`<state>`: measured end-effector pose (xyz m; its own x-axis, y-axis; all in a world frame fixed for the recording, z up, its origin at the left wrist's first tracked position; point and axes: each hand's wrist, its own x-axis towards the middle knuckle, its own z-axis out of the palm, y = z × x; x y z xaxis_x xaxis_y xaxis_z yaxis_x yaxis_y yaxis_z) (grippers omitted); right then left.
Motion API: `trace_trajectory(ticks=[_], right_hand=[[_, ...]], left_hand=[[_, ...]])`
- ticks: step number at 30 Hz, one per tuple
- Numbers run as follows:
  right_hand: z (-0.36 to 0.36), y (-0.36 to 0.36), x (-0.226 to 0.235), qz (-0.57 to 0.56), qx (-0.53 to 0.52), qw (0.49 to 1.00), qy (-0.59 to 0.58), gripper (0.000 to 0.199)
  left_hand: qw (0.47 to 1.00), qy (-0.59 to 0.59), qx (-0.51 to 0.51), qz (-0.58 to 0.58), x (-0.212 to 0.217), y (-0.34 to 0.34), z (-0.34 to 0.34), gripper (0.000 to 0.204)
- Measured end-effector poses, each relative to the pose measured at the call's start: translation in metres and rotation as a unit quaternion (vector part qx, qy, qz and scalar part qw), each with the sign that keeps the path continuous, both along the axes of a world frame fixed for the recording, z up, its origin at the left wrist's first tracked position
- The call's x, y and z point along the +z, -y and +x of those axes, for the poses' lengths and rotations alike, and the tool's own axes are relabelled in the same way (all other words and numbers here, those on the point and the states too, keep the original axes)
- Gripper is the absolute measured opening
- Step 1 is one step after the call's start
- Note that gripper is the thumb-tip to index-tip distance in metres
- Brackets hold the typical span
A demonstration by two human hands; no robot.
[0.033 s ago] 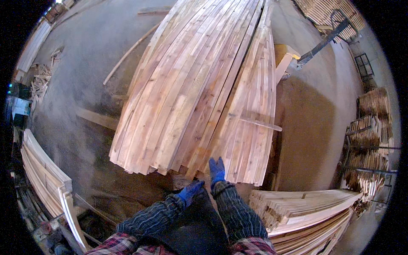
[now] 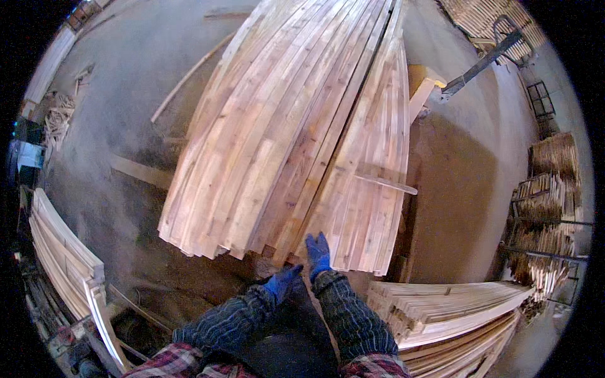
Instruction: The person picks up thin wood planks from a large stack and feeds them individually into a roller machine.
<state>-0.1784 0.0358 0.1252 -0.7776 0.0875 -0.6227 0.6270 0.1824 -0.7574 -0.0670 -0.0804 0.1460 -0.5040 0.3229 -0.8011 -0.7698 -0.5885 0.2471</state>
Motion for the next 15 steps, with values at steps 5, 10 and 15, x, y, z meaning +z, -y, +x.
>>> trace_trajectory(ticks=[5,10,15], right_hand=[[-0.013,0.026,0.03,0.106,0.139,0.985,0.008,0.069],[-0.053,0.013,0.002,0.054,-0.043,0.996,-0.061,0.075],[-0.08,0.031,-0.012,0.104,0.038,0.989,-0.097,0.08]], left_hand=[[0.955,-0.195,-0.018,-0.221,-0.098,-0.035,-0.003,0.053],[0.915,0.166,0.344,0.126,-0.056,-0.04,-0.048,0.069],[0.894,0.184,0.39,0.121,-0.043,-0.043,-0.068,0.082]])
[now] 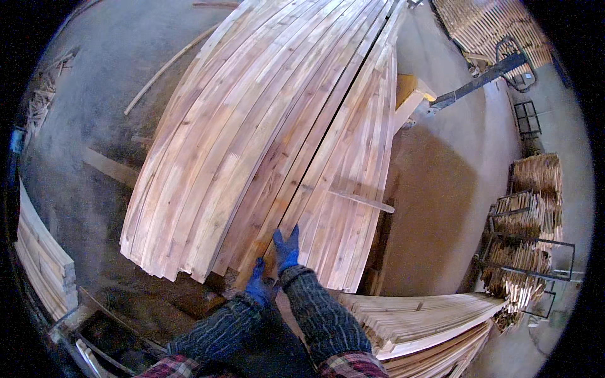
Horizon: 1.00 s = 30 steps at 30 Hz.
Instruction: The person picks up thin wood planks from a large stack and feeds them individually into a roller machine.
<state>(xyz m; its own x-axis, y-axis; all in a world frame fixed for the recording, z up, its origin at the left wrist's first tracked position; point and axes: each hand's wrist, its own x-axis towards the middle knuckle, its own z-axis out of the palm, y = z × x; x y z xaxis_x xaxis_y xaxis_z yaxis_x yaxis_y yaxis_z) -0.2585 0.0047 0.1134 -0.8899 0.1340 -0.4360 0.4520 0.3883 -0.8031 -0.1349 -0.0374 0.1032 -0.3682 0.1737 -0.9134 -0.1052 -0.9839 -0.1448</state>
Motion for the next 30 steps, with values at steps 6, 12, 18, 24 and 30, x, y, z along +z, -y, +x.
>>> trace_trajectory(ticks=[6,12,18,24,30], right_hand=[[0.001,0.004,0.017,-0.23,-0.093,0.964,0.093,0.083],[-0.006,-0.018,0.006,-0.345,-0.115,0.923,0.128,0.079],[0.018,-0.049,0.076,-0.372,-0.095,0.908,0.165,0.054],[0.122,0.014,0.197,-0.383,0.076,0.87,0.301,0.049],[0.072,0.03,0.304,-0.479,0.134,0.779,0.382,0.03]], left_hand=[[0.996,0.04,-0.067,-0.031,0.025,0.006,0.003,0.054],[0.98,-0.031,-0.178,-0.077,0.058,0.009,0.009,0.027],[0.69,-0.169,-0.407,-0.574,0.139,0.048,-0.022,0.084],[0.689,-0.331,-0.468,-0.444,0.196,0.105,-0.131,0.085],[0.681,-0.319,-0.576,-0.32,0.202,0.153,-0.043,0.069]])
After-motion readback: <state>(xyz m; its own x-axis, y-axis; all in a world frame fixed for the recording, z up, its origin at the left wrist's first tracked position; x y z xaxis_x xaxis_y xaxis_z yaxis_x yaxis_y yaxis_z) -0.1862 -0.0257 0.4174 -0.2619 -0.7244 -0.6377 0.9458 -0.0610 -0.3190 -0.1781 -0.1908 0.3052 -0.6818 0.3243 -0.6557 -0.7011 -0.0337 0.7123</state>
